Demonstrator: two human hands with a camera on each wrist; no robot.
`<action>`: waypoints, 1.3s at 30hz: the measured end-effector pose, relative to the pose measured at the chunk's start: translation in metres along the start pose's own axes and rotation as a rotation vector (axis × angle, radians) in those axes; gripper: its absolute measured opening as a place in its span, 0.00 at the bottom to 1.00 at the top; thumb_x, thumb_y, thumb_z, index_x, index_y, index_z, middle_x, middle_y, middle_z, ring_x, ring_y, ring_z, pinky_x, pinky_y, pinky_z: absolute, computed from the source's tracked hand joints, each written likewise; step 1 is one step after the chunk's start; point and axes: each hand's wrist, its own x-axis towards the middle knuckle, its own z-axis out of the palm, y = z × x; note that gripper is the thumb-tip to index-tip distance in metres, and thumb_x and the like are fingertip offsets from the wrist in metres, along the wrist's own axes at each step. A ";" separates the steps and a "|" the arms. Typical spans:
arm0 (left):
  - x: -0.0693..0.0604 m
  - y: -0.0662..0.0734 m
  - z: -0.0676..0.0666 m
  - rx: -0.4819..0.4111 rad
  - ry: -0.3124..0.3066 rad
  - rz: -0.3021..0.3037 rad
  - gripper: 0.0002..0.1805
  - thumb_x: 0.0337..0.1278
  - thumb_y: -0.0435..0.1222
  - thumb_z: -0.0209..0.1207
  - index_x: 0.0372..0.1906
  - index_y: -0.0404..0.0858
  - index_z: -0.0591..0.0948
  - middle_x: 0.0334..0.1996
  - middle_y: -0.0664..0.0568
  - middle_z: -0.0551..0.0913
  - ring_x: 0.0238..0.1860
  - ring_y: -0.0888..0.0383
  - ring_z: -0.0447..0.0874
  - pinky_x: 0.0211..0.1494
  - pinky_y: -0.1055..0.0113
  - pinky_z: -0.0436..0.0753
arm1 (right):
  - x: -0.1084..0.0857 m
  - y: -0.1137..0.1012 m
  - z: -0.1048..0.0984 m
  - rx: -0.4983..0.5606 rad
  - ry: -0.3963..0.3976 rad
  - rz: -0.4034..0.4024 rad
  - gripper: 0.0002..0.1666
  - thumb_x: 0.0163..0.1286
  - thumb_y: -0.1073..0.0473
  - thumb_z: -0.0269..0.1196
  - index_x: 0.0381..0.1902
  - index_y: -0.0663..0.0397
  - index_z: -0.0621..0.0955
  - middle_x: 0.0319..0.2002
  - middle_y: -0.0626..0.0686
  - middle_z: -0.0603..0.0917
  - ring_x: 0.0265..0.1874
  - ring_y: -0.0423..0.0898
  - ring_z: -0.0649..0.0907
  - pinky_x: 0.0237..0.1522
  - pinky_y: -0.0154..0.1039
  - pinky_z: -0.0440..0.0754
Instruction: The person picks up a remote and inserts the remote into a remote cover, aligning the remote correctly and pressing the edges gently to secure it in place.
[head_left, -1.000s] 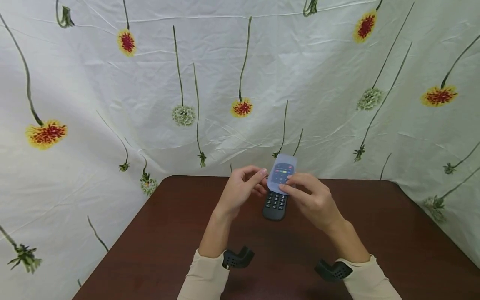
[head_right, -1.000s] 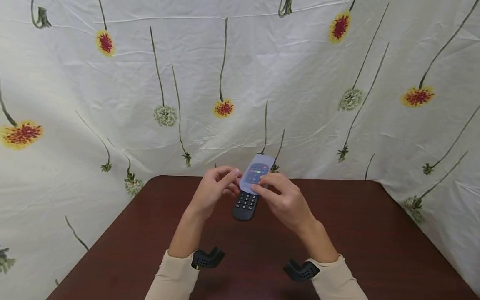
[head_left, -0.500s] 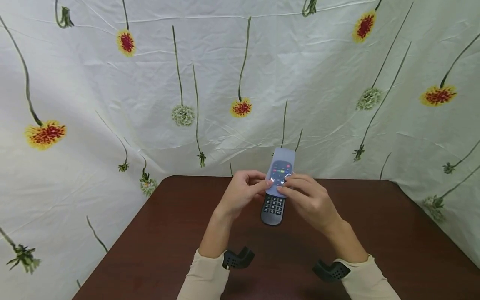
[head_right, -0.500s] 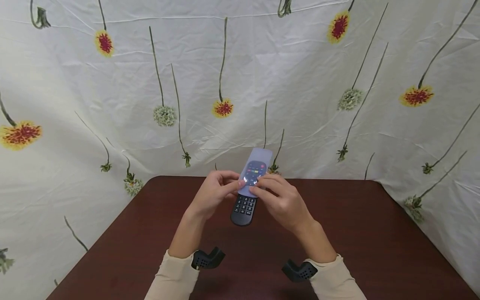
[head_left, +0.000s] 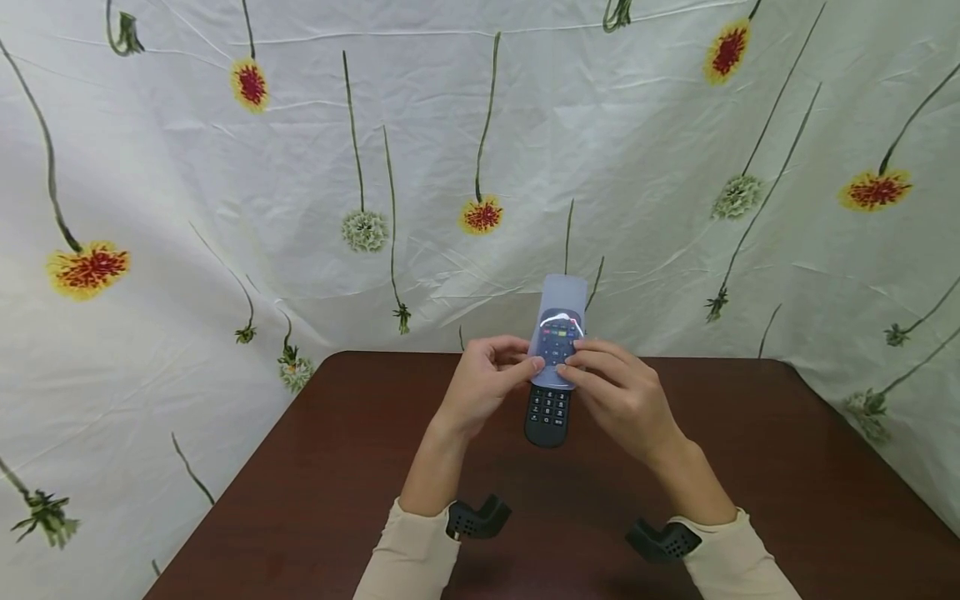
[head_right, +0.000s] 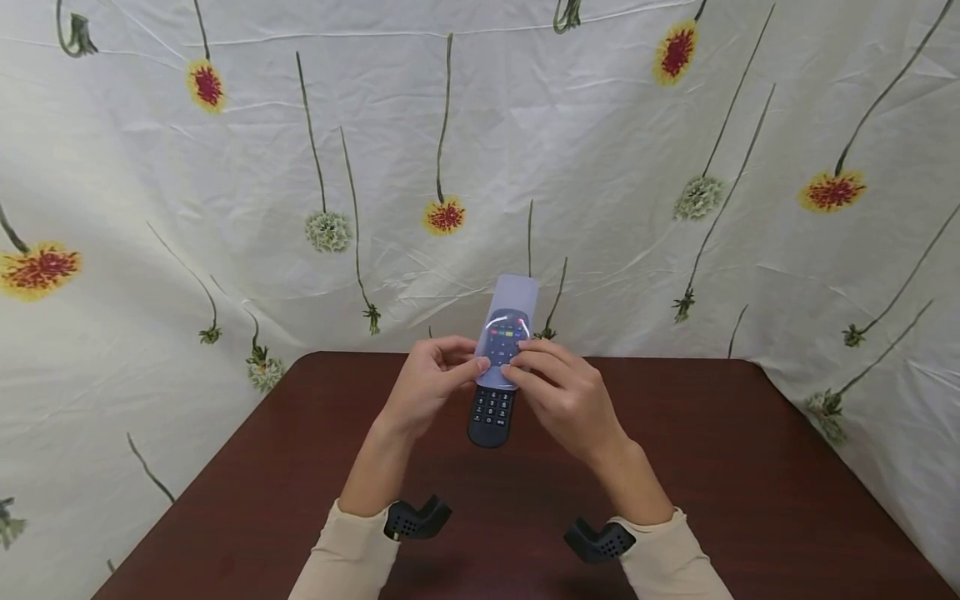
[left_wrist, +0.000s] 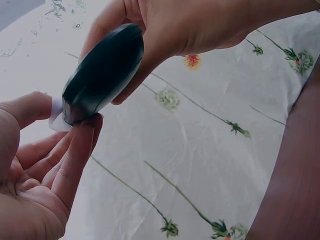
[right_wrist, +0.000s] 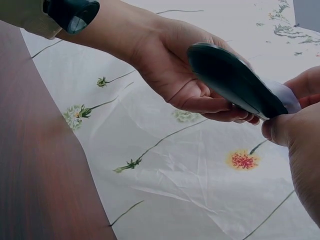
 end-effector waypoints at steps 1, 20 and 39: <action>0.000 0.000 0.000 -0.002 0.000 0.003 0.13 0.65 0.26 0.65 0.49 0.19 0.83 0.36 0.41 0.88 0.33 0.58 0.89 0.41 0.57 0.88 | 0.000 0.000 0.000 -0.004 0.000 0.002 0.16 0.82 0.59 0.58 0.42 0.60 0.90 0.42 0.56 0.87 0.48 0.58 0.86 0.50 0.50 0.85; 0.000 -0.002 0.001 0.000 0.038 0.054 0.13 0.65 0.25 0.64 0.50 0.19 0.82 0.34 0.42 0.86 0.33 0.58 0.89 0.37 0.61 0.88 | 0.001 -0.003 -0.002 0.232 0.012 0.229 0.13 0.67 0.68 0.61 0.44 0.61 0.90 0.47 0.56 0.87 0.50 0.59 0.82 0.62 0.38 0.74; -0.001 0.000 0.002 0.113 0.063 0.126 0.13 0.64 0.27 0.67 0.51 0.26 0.85 0.38 0.42 0.87 0.36 0.53 0.87 0.39 0.53 0.88 | 0.006 -0.013 -0.005 0.322 -0.002 0.812 0.21 0.68 0.65 0.73 0.57 0.64 0.84 0.45 0.56 0.87 0.47 0.49 0.85 0.48 0.33 0.81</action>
